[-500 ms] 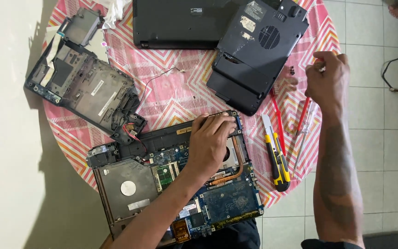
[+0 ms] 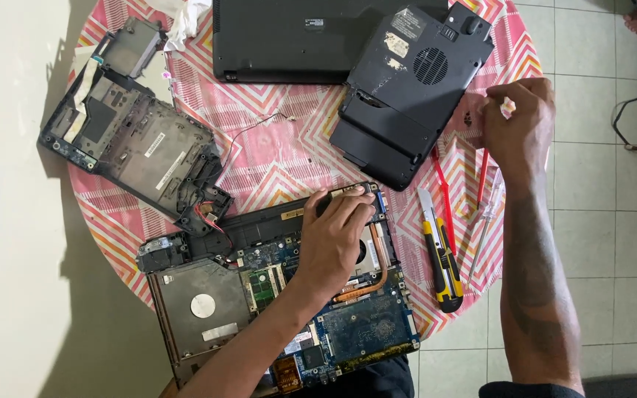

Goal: The person uses a screwdriver to remove screws from a laptop motherboard and then disconnects several internal cables. The work is performed on a patterned cloth surface with other laptop parts nearby.

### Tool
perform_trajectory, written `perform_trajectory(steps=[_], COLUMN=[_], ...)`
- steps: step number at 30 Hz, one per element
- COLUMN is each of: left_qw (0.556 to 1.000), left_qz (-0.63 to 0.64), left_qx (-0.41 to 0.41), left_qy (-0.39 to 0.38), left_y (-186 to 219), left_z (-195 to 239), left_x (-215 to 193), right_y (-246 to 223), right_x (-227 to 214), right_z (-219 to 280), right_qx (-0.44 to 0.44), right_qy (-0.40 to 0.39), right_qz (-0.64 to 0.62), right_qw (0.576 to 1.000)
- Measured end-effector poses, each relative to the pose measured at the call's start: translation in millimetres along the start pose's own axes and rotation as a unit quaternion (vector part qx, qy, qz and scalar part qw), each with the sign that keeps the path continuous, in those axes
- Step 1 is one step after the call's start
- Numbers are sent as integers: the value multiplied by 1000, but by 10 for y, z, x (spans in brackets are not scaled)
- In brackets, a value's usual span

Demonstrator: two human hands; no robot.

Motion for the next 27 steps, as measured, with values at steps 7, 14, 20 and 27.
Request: perform_trajectory(steps=[7,14,20,27], left_qw=[1000,999,1000,999], left_qz=[-24,-32,-15,-15], left_qx=[13,11,10,13], left_qy=[4,-6,-22,-31], left_y=[39,-43,-74,-99], left_z=[32,103,112,115], left_x=[34,145,179,211], right_y=[-219,-120,-10,-19], right_x=[12,137,276,179], right_z=[-2,-16,-56,-54], right_qx=[-138,-155,-128,-84], right_qy=[-17,-30,-75,-141], right_qz=[79,90,114,81], right_qw=[987,983,982,983])
Point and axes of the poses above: each hand's wrist, its own z-axis away from the middle knuckle, its own x-axis out of the palm, y = z × x, the point moved 10 cm from there along -z, towards the middle knuckle, and after that the axes turned 13 degrees about -x, right-handed, at the moved point
